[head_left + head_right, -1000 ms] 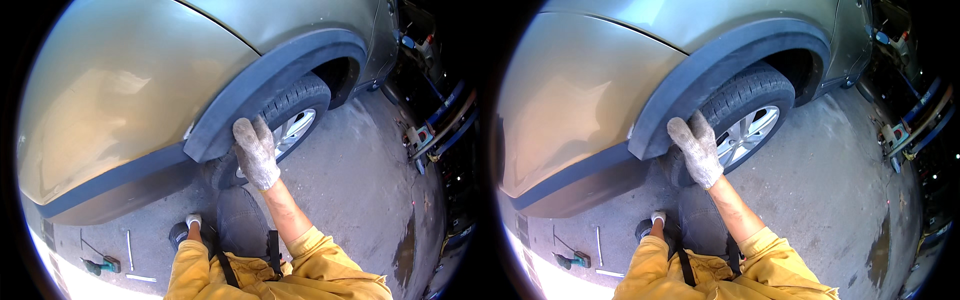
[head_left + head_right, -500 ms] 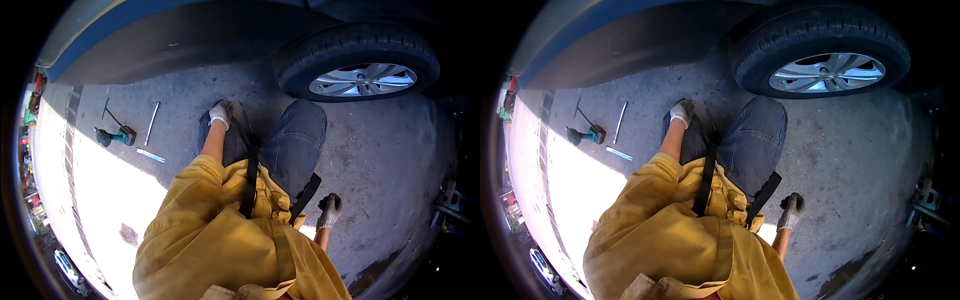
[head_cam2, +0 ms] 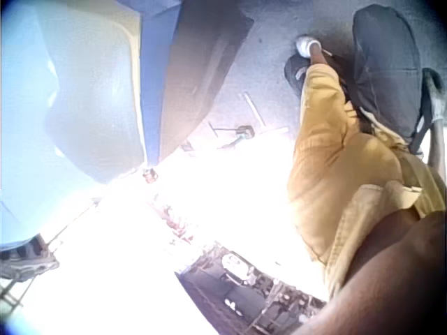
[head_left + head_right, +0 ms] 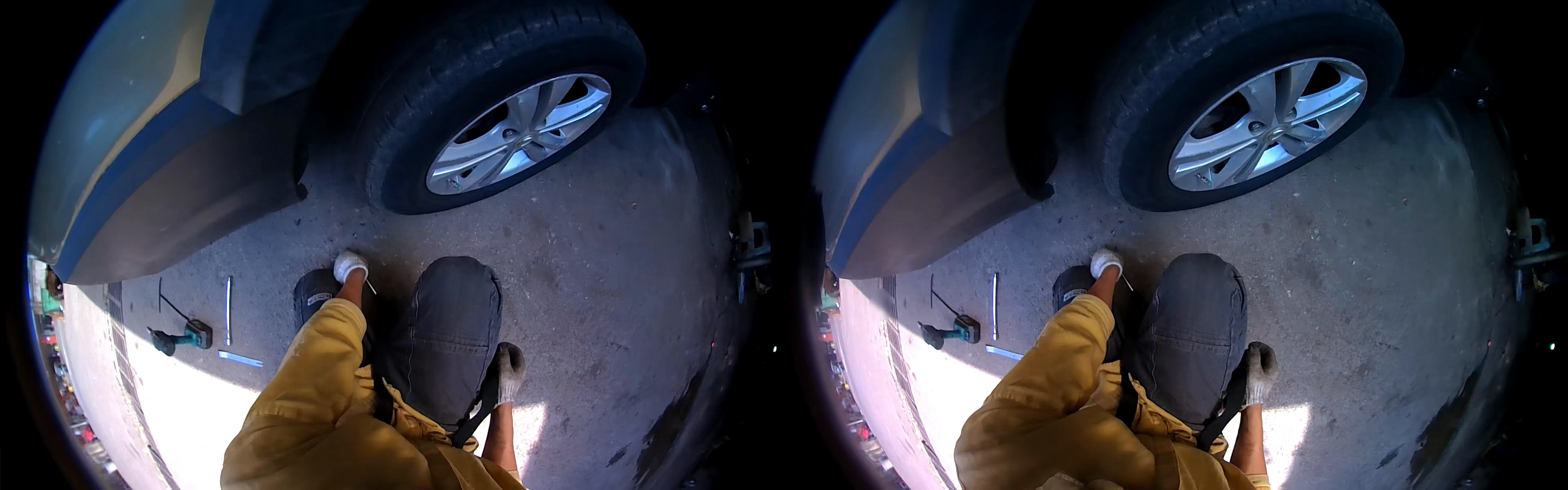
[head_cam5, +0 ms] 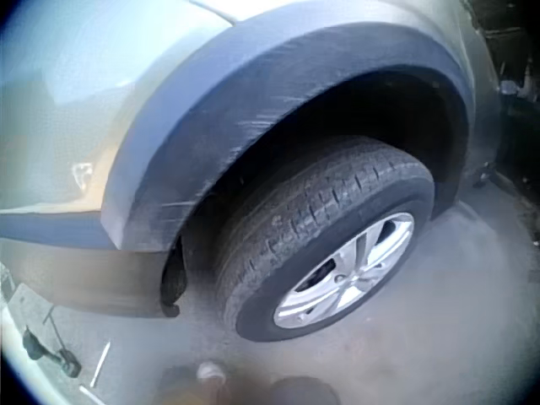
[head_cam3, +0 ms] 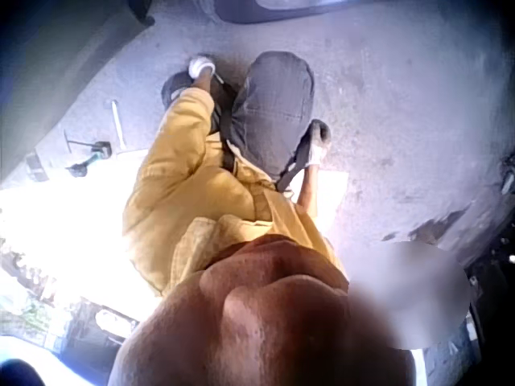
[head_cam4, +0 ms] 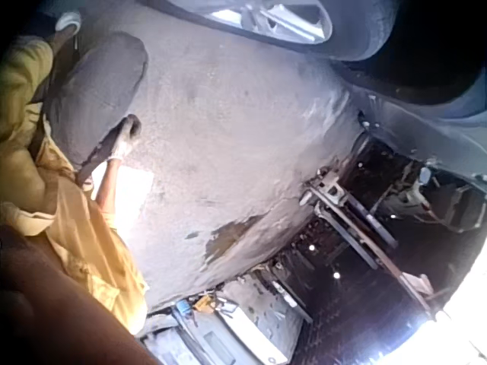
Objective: The person uses a cordless impact wrench to remove bolts from the rear bumper of a silver car. They then use a screwdriver to pry off plastic trim pieces and fasteners around the wheel arch and bumper edge. Finally, the person pulls the entire rear bumper assembly off the vehicle and hands it to a coworker.
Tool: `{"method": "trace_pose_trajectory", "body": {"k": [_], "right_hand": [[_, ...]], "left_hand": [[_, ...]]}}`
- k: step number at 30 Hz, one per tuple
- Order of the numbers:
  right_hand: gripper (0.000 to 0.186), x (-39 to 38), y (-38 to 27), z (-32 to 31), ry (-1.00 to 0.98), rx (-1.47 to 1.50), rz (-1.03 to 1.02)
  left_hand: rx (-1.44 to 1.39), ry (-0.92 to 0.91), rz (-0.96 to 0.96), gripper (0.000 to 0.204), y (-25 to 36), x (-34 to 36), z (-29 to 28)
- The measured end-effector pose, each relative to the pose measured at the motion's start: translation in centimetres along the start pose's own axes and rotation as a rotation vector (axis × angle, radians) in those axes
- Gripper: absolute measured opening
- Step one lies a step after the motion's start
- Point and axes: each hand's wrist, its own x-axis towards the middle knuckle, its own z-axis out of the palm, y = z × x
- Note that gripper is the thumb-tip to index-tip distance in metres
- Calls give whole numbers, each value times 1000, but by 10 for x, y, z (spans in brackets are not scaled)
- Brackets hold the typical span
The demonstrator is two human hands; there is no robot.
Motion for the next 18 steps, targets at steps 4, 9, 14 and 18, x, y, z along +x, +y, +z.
{"method": "trace_pose_trajectory", "body": {"k": [4,9,14,18], "right_hand": [[11,15,10,-1,10,134,66],[14,36,-31,21,-6,188,92],[15,45,-69,48,-55,169,-45],[17,30,-118,82,-52,2,-421]], "left_hand": [[-57,68,-17,29,-7,0,-13],[-189,58,-36,32,-5,-3,-32],[-399,346,-24,28,-42,-4,-50],[-990,322,507,21,-14,-145,-181]]}}
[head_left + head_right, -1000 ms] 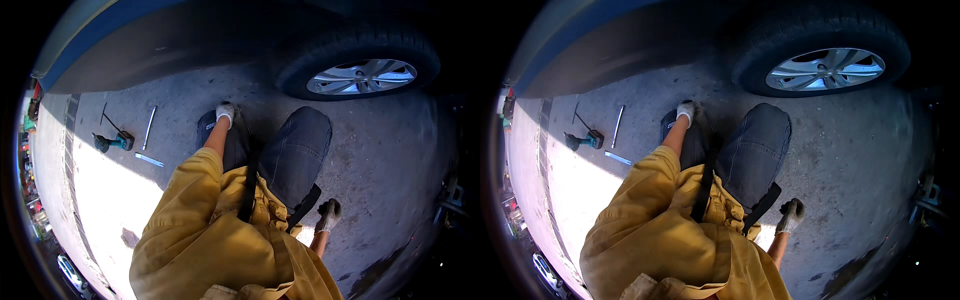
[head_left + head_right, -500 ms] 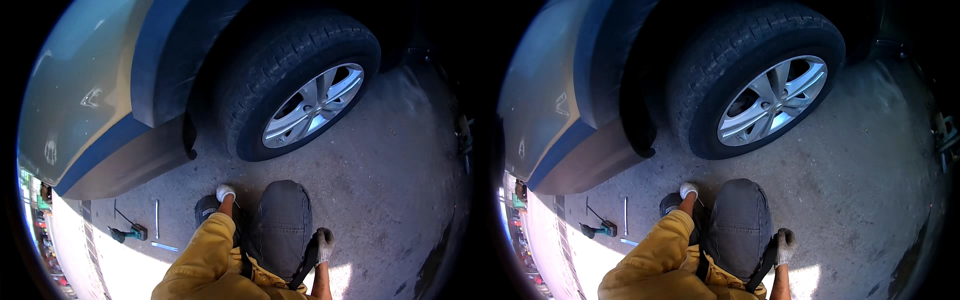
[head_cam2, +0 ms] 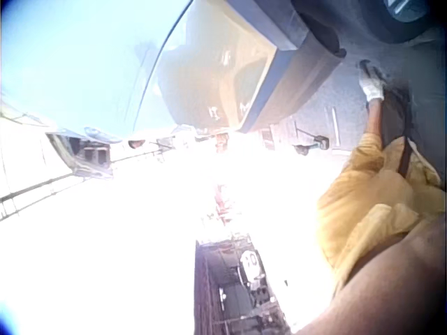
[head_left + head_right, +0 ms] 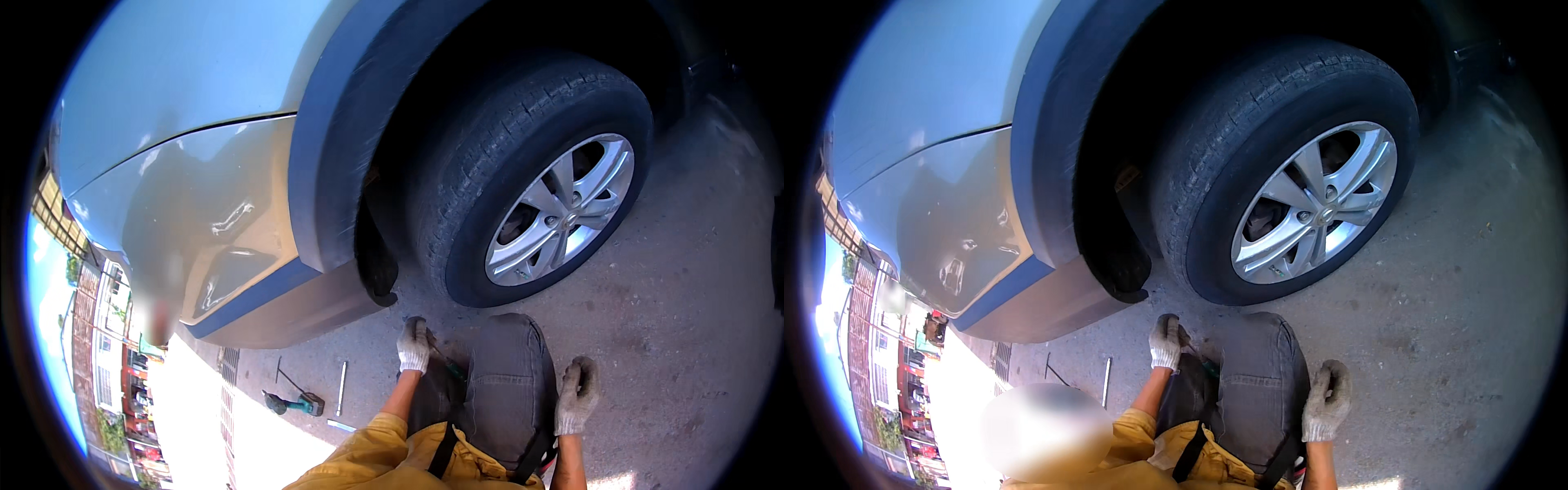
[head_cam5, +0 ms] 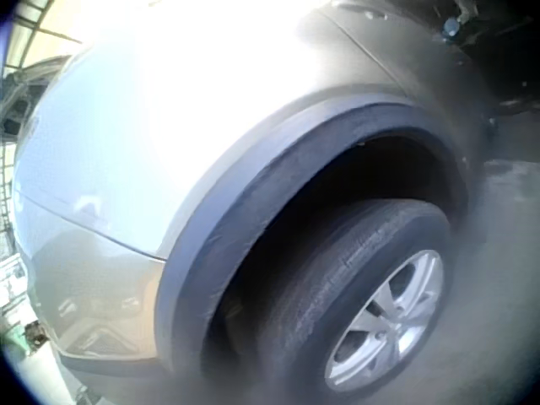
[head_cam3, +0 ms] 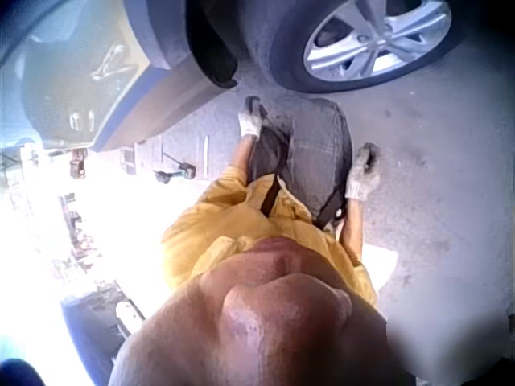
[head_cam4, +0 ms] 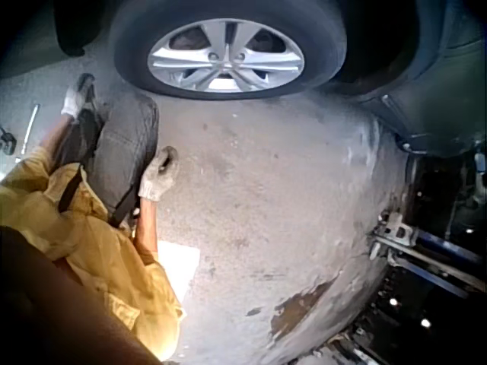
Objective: The person uses a cordless impact wrench to remove bolts from the rear bumper of a silver car. They then use a screwdriver to pry off plastic trim pieces and fasteners around the wheel arch and bumper edge. Finally, the person pulls the entire rear bumper assembly off the vehicle and hands it to a coworker.
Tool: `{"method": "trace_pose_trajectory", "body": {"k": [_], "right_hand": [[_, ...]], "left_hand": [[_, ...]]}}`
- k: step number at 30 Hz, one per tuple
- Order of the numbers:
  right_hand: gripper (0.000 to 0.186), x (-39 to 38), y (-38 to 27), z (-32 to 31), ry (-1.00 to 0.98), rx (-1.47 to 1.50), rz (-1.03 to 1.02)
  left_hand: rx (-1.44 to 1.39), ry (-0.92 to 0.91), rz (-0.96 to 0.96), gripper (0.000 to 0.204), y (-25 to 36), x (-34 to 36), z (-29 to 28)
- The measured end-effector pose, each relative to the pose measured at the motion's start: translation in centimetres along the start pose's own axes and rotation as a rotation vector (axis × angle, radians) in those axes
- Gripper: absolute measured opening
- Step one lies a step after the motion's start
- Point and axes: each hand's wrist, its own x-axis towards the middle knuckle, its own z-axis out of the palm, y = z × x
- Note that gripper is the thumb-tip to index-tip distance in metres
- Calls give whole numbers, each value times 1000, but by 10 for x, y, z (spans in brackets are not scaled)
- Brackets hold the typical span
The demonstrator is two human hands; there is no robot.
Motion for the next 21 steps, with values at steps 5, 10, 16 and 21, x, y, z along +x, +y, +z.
{"method": "trace_pose_trajectory", "body": {"k": [5,10,16,21], "right_hand": [[46,-3,-91,86,-534,-19,-618],[45,-26,-93,117,-1066,310,-273],[37,-19,-62,113,-846,367,-103],[33,-14,-50,113,-786,477,59]], "left_hand": [[153,-6,530,21,170,-60,-47],[246,86,552,22,248,-76,-64],[881,713,1126,89,298,-25,-62],[1118,1029,1011,112,296,1,-43]]}}
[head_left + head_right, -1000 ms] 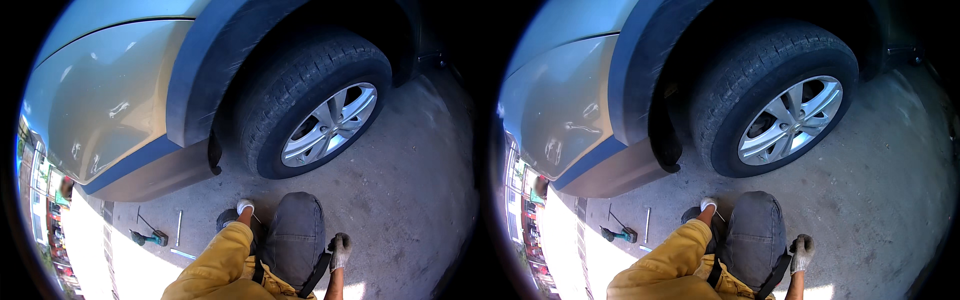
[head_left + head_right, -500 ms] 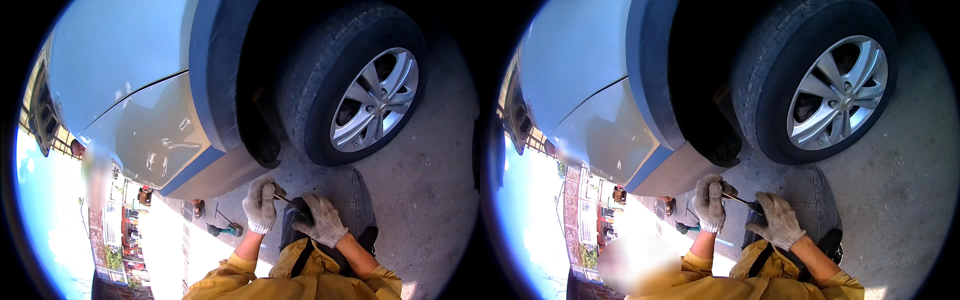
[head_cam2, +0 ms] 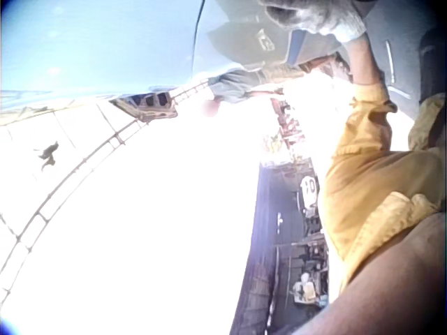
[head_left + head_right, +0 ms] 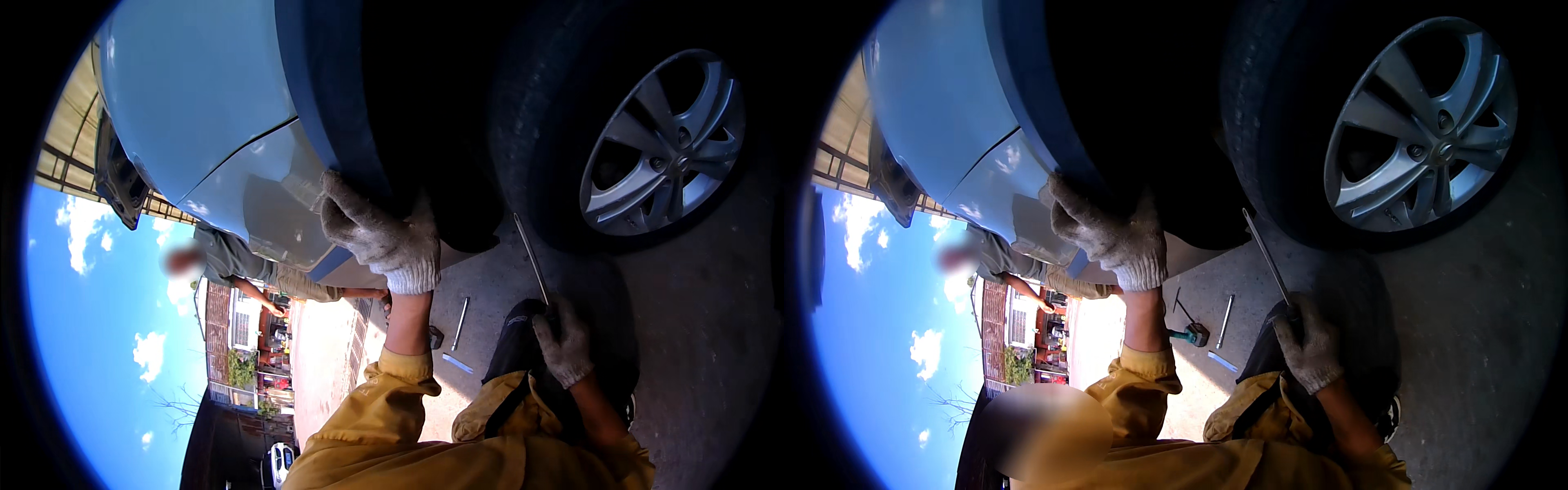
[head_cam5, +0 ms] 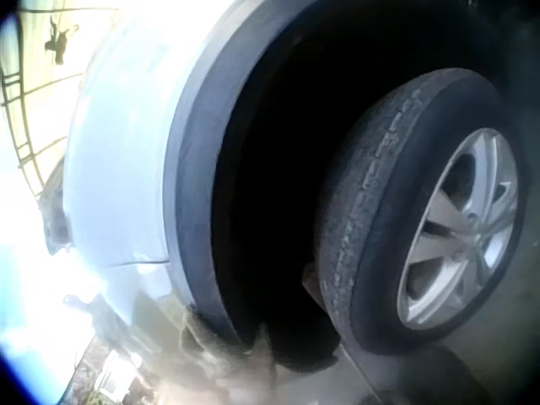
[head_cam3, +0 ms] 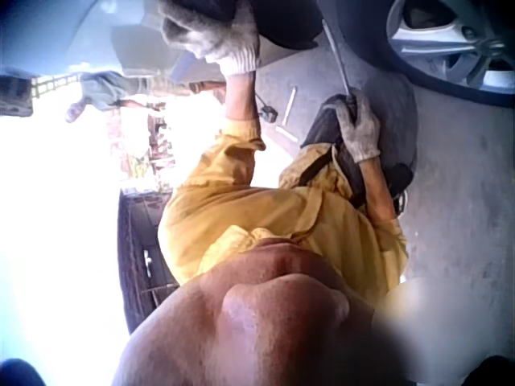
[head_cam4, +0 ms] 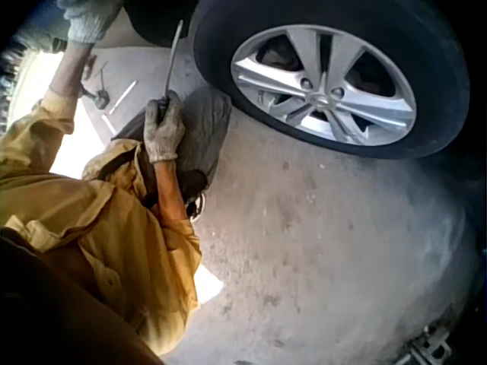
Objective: The person uses a cordless impact wrench to remove bolts from the rear bumper of a silver car. They then use a screwdriver to pry off plastic trim pieces and fasteners around the wheel arch and bumper edge. Finally, the person pulls the entire rear bumper assembly off the vehicle and hands it to a coworker.
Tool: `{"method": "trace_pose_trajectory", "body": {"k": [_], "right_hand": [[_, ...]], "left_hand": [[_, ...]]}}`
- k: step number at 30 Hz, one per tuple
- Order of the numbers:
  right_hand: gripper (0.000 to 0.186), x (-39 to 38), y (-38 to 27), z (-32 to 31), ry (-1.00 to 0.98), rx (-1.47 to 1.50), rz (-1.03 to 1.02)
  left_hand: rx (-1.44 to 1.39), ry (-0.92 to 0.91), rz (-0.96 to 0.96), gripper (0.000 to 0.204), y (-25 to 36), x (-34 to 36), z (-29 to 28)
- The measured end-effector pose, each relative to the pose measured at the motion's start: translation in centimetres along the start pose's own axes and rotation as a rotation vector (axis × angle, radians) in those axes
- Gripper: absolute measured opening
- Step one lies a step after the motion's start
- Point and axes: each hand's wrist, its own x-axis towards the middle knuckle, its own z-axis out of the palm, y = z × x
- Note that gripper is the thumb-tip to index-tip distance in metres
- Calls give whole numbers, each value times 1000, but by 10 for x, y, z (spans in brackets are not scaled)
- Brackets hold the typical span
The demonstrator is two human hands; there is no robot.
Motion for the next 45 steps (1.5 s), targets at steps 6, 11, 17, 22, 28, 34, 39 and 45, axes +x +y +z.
{"method": "trace_pose_trajectory", "body": {"k": [6,11,17,22,28,34,39,45], "right_hand": [[37,13,-3,-11,-33,-19,-59],[38,38,-35,-33,55,-47,-413],[41,112,-102,-74,97,34,-863],[43,162,-143,-82,256,93,-1060],[41,186,-166,-114,306,144,-1052],[33,202,-179,-124,275,279,-1092],[10,212,-176,-130,347,-36,-1374],[24,209,-178,-124,295,120,-1220]], "left_hand": [[-420,-328,-166,107,2,7,-21],[-413,-417,-113,111,-8,14,-31],[-366,-434,-127,111,2,16,-35],[-334,-418,-146,113,-3,14,-33],[-289,-393,-272,121,3,9,-34],[-354,-365,-272,122,-3,8,-28],[-377,-380,-241,122,-5,10,-30],[-409,-367,-270,125,-2,9,-28]]}}
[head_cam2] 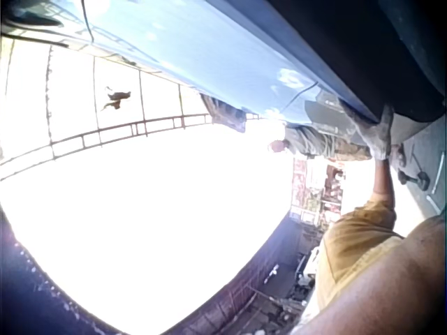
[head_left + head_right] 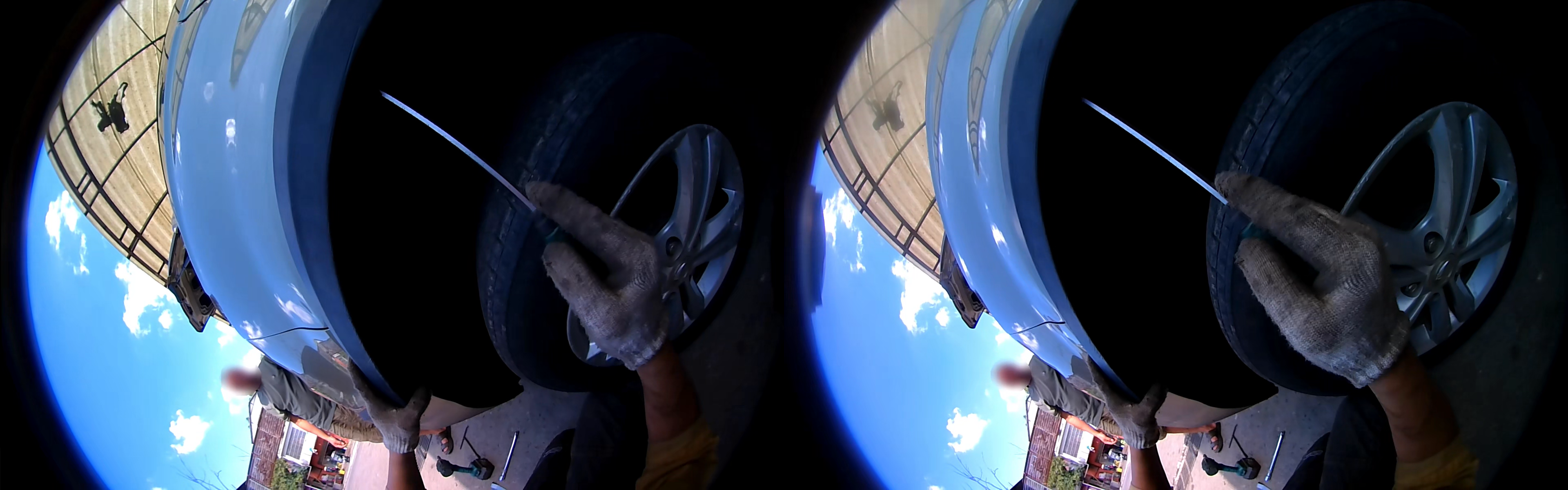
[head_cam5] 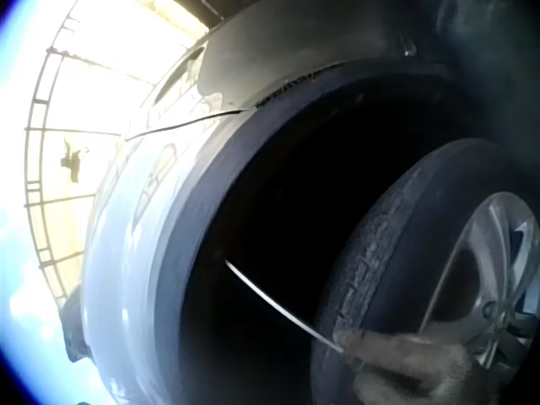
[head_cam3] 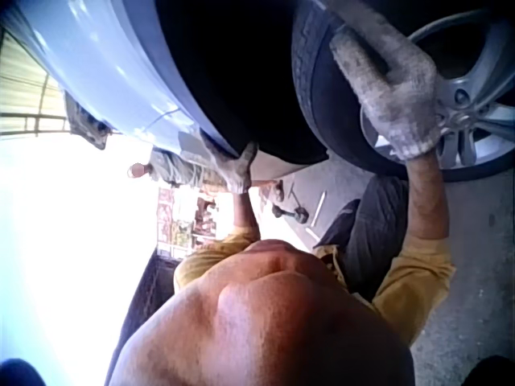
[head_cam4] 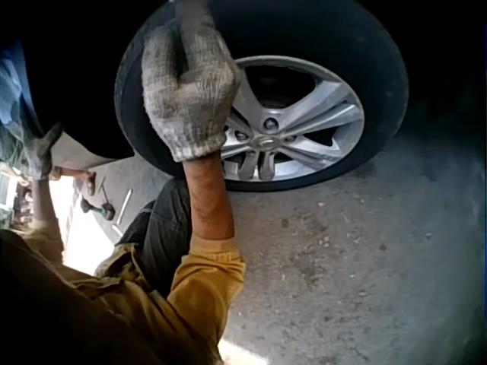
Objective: The person uses a cordless impact wrench to remove bolts from the rear bumper of a silver car. They then use a screwdriver to pry off plastic trim pieces and fasteners around the wheel arch and bumper edge. Finally, the person pulls the entire rear bumper assembly off the vehicle and hands it to a coworker.
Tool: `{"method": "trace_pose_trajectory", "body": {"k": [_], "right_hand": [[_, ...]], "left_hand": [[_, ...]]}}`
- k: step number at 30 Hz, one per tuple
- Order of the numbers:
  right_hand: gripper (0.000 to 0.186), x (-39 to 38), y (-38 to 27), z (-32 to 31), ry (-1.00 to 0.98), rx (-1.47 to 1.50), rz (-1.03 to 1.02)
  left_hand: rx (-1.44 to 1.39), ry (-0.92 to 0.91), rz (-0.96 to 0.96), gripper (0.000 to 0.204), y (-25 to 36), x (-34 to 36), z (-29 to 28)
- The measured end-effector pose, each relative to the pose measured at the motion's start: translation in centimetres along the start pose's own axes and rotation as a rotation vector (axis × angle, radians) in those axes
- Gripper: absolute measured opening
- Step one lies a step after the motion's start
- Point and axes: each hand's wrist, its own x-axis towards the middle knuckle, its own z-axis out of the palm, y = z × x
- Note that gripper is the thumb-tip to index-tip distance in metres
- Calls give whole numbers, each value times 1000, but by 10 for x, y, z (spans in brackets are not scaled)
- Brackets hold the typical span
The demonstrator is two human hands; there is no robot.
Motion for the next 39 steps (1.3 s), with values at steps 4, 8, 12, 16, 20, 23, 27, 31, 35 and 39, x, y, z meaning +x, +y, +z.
{"method": "trace_pose_trajectory", "body": {"k": [4,8,12,16,20,23,27,31,35,39], "right_hand": [[37,1,-10,-3,-22,11,147],[40,0,-8,-3,3,81,232],[39,0,-7,-5,-20,-173,94],[39,-3,-6,-2,5,-198,78],[37,0,-2,3,70,-186,9],[36,0,-1,4,78,-181,-22],[36,0,-2,0,50,-91,62],[42,8,-6,-13,-21,448,438],[45,28,-8,-37,-116,797,740],[42,27,-1,-32,-126,245,449]], "left_hand": [[2,3,16,125,-4,0,-2],[-19,2,12,124,-2,0,-1],[-18,3,4,122,0,-1,-1],[-35,16,8,121,1,-2,0],[-10,28,12,122,-1,-1,1],[-11,27,-9,122,3,-1,1],[-13,37,-7,122,5,-1,1],[-52,41,-24,121,5,-3,2],[-61,35,-28,121,5,-3,2],[-17,46,22,122,-5,-1,3]]}}
